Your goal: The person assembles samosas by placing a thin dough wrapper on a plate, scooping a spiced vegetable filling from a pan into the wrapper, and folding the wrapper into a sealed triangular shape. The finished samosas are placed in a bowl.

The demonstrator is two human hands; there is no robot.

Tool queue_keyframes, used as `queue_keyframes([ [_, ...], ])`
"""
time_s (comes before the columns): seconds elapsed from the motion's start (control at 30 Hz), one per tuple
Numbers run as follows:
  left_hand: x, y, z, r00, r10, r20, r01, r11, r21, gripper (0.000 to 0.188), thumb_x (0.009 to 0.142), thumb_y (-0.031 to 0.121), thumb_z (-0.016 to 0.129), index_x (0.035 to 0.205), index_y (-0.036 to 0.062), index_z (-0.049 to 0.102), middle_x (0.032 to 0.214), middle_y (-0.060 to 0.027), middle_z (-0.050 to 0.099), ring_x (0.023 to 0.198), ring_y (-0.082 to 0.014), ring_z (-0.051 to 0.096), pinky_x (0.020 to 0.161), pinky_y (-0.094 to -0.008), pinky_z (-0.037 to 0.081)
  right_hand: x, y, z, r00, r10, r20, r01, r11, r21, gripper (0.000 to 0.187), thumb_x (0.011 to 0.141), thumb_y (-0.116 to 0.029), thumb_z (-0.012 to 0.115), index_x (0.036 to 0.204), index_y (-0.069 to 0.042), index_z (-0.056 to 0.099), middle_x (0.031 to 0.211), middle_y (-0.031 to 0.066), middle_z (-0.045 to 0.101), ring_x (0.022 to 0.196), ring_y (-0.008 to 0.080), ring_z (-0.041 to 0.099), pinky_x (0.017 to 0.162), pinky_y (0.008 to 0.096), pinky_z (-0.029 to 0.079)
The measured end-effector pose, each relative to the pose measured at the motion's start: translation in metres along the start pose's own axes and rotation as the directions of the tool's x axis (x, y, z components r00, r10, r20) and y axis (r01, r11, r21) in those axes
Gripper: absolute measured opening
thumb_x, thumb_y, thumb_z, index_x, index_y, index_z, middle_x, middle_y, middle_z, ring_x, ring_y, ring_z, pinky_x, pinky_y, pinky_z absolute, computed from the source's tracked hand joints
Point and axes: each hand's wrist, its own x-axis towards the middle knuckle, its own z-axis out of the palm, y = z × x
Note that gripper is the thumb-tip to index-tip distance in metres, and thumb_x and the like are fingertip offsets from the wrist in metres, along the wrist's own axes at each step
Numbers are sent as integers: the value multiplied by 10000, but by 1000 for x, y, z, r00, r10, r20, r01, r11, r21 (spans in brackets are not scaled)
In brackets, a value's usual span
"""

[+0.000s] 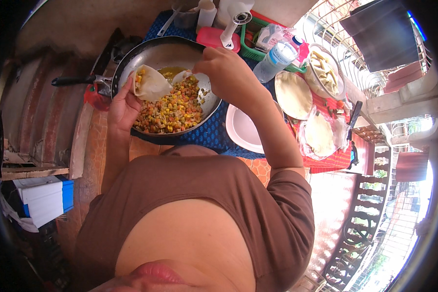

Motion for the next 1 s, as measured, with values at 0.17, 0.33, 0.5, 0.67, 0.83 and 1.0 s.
queue_keyframes([
  [0.17,-4,21,0,996,83,39,-81,996,-38,308,927,116,567,1217,23,522,1223,-89,576,1150,-185,544,997,-339,459,-17,1,-12,993,113,32,-115,991,76,343,733,100,550,996,-80,676,875,114,607,822,297,598,704,365,478],
  [0.33,-10,26,1,993,109,44,-104,990,-99,301,929,108,563,1212,12,524,1223,-94,575,1156,-182,538,1004,-336,453,-60,-6,21,888,265,-375,-255,964,78,370,777,88,524,1064,-97,667,893,97,617,830,291,601,718,355,483],
  [0.5,-7,19,6,998,67,19,-65,994,-93,296,941,97,537,1215,-14,516,1230,-110,573,1151,-188,545,1000,-329,458,-92,-8,54,977,202,-73,-208,975,-84,415,684,76,549,1052,-73,668,810,94,546,812,270,575,737,363,479],
  [0.67,-2,13,16,998,42,37,-39,997,-70,303,947,105,529,1222,-19,508,1235,-115,572,1157,-193,543,1006,-334,455,-84,-1,51,984,172,-38,-176,974,-145,383,659,67,555,1001,-56,674,784,80,531,780,257,559,722,355,475],
  [0.83,0,3,24,1000,20,-14,-20,999,-39,328,947,109,529,1248,-16,489,1256,-117,559,1181,-196,526,1021,-337,442,-37,13,60,992,129,-3,-128,980,-151,320,651,42,568,928,-79,674,826,72,557,835,261,566,752,372,474],
  [1.0,-4,-2,21,999,-11,33,14,997,-76,331,934,112,554,1239,-4,500,1241,-106,565,1162,-195,537,1000,-334,454,-22,40,102,986,145,81,-129,976,-176,185,665,-7,606,826,-80,659,854,80,575,859,272,581,758,379,477],
])
